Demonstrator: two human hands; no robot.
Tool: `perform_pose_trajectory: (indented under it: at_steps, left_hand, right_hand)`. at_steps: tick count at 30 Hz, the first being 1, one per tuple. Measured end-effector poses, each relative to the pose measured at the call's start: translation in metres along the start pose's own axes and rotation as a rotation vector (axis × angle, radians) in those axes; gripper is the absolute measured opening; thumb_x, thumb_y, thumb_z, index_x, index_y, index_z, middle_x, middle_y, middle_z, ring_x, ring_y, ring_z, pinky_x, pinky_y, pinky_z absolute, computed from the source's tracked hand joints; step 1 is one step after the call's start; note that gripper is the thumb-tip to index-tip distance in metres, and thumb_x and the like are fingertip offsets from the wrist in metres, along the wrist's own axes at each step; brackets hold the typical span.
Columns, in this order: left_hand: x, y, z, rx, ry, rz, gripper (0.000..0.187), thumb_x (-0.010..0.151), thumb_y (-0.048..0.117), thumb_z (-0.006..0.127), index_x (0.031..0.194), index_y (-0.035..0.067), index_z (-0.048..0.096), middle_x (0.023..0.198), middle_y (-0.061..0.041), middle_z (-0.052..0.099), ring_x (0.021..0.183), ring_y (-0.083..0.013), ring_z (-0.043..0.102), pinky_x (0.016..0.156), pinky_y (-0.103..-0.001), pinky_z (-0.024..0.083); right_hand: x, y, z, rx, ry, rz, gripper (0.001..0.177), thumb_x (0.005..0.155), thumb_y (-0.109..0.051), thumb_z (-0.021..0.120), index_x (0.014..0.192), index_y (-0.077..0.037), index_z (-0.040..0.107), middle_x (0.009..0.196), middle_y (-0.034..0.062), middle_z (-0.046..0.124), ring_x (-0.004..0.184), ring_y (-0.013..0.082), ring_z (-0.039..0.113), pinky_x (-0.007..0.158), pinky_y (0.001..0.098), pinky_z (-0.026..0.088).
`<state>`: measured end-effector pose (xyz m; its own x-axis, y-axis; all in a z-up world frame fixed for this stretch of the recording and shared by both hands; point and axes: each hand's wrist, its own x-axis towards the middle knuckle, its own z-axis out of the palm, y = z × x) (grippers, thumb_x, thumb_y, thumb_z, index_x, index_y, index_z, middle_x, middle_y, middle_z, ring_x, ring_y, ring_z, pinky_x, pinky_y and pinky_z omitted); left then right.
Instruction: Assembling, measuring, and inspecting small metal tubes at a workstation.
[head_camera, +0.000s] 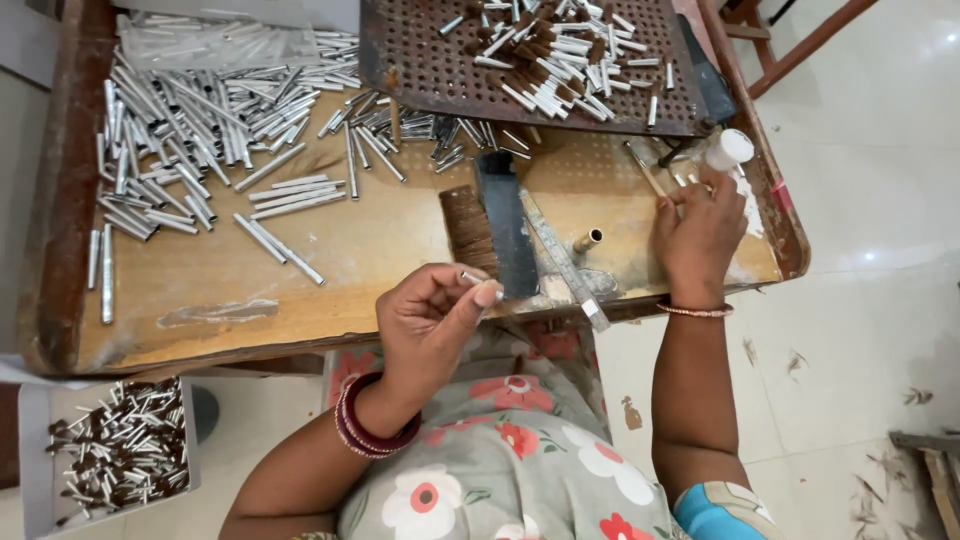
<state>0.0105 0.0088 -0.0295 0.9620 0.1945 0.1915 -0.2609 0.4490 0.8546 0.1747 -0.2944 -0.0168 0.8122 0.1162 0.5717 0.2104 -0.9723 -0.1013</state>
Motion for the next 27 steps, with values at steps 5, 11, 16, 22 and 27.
perform_pose_trajectory:
  at_steps: [5,11,16,22,27]
  left_hand:
    - [0.008,-0.002,0.0,-0.106,0.037,0.038,0.014,0.102,0.008,0.071,0.11,-0.003,0.067,0.098,-0.006,0.075,0.089,-0.0095,0.071,0.082,-0.026,0.059]
    - [0.0,-0.004,0.001,-0.155,0.037,0.024,0.016,0.102,0.008,0.069,0.114,-0.003,0.066,0.1,-0.007,0.075,0.091,-0.0107,0.071,0.084,-0.027,0.06]
    - [-0.003,-0.003,0.003,-0.155,0.011,0.037,0.015,0.103,0.007,0.069,0.113,-0.003,0.066,0.1,-0.006,0.075,0.091,-0.0095,0.07,0.084,-0.026,0.059]
    - [-0.002,-0.008,0.004,-0.117,-0.012,0.051,0.011,0.103,0.005,0.07,0.107,-0.004,0.066,0.099,-0.004,0.074,0.09,-0.0057,0.067,0.082,-0.022,0.055]
    - [-0.001,0.005,0.007,0.017,0.019,0.137,0.011,0.101,0.004,0.074,0.105,-0.003,0.067,0.097,-0.003,0.073,0.087,-0.0046,0.066,0.077,-0.021,0.054]
  right_hand:
    - [-0.058,-0.062,-0.054,0.519,0.071,-0.054,0.007,0.102,-0.004,0.073,0.106,0.0,0.069,0.107,0.0147,0.069,0.095,0.0283,0.065,0.084,0.0371,0.053]
    - [-0.105,-0.115,-0.098,0.709,0.093,-0.226,0.013,0.095,-0.002,0.078,0.106,0.0,0.07,0.097,0.0133,0.074,0.086,0.0237,0.073,0.075,0.0291,0.058]
    - [-0.107,-0.123,-0.1,0.657,0.106,-0.276,0.015,0.092,0.0,0.08,0.104,0.0,0.071,0.098,0.0147,0.074,0.089,0.0251,0.075,0.08,0.0318,0.06]
    - [-0.099,-0.115,-0.088,0.677,0.064,-0.248,0.014,0.092,-0.002,0.08,0.102,-0.001,0.071,0.096,0.0144,0.075,0.088,0.024,0.075,0.08,0.0309,0.059]
    - [-0.067,-0.074,-0.061,0.629,-0.047,0.016,0.011,0.102,-0.006,0.075,0.112,-0.002,0.074,0.096,0.0128,0.075,0.081,0.0203,0.072,0.076,0.0297,0.056]
